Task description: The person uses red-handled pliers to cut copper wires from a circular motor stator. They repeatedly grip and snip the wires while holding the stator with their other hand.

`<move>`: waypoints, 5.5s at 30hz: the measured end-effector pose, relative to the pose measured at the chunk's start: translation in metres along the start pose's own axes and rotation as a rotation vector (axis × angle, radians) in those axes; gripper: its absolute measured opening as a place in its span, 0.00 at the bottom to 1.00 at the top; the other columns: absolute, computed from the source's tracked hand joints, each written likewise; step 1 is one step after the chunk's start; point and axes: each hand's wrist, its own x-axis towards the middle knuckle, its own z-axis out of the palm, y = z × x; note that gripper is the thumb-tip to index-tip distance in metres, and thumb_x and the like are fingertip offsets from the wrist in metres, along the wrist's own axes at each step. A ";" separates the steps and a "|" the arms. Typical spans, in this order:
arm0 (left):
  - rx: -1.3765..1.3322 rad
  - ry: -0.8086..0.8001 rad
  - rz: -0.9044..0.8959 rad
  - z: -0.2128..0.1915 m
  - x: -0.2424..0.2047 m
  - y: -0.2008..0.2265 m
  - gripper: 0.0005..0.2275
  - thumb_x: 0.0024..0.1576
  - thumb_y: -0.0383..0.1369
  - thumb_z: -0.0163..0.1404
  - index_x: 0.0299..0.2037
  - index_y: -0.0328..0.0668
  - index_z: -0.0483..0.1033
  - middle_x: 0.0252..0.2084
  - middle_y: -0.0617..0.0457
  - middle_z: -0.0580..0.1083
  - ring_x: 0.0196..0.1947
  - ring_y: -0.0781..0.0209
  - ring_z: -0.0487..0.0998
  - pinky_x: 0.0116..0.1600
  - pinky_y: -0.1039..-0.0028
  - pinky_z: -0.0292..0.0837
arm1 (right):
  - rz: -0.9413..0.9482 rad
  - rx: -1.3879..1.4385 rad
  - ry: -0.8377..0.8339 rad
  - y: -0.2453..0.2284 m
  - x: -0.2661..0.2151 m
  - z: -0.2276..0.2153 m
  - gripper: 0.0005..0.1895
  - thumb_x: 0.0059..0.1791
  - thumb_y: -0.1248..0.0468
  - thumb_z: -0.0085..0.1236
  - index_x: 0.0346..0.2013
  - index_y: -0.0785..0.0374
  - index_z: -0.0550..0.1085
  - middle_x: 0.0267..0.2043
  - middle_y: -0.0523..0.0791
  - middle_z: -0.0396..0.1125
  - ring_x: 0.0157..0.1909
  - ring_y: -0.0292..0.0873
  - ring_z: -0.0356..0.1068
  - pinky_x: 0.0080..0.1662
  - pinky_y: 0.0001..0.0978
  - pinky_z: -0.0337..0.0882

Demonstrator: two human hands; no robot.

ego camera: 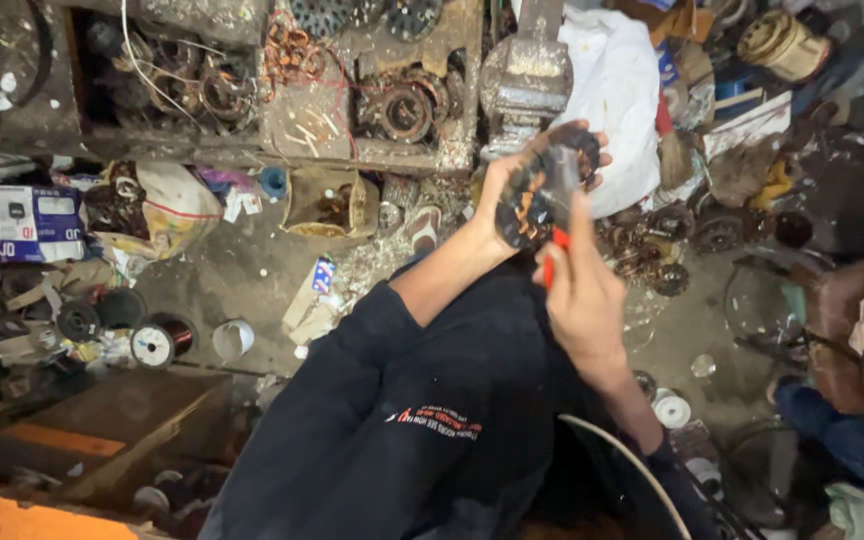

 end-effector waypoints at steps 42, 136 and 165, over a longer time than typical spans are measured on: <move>0.520 0.065 0.140 0.011 -0.011 0.007 0.18 0.66 0.27 0.41 0.64 0.23 0.71 0.61 0.38 0.76 0.62 0.52 0.77 0.68 0.68 0.70 | 0.578 0.677 -0.438 0.002 -0.026 -0.051 0.37 0.56 0.66 0.44 0.78 0.61 0.46 0.39 0.54 0.74 0.34 0.50 0.79 0.32 0.33 0.76; 1.599 -0.577 0.812 0.105 0.002 0.071 0.15 0.44 0.19 0.46 0.39 0.32 0.82 0.55 0.43 0.78 0.60 0.44 0.75 0.67 0.59 0.69 | 0.731 2.085 -0.677 0.001 -0.012 -0.023 0.12 0.57 0.63 0.52 0.53 0.57 0.62 0.28 0.40 0.51 0.29 0.38 0.53 0.35 0.32 0.59; 1.183 0.340 0.715 -0.030 -0.036 0.118 0.18 0.46 0.13 0.40 0.36 0.34 0.83 0.51 0.47 0.81 0.38 0.58 0.84 0.47 0.68 0.83 | 1.147 1.690 -1.047 0.092 0.036 0.050 0.10 0.56 0.59 0.52 0.49 0.57 0.65 0.28 0.40 0.53 0.30 0.39 0.54 0.32 0.32 0.57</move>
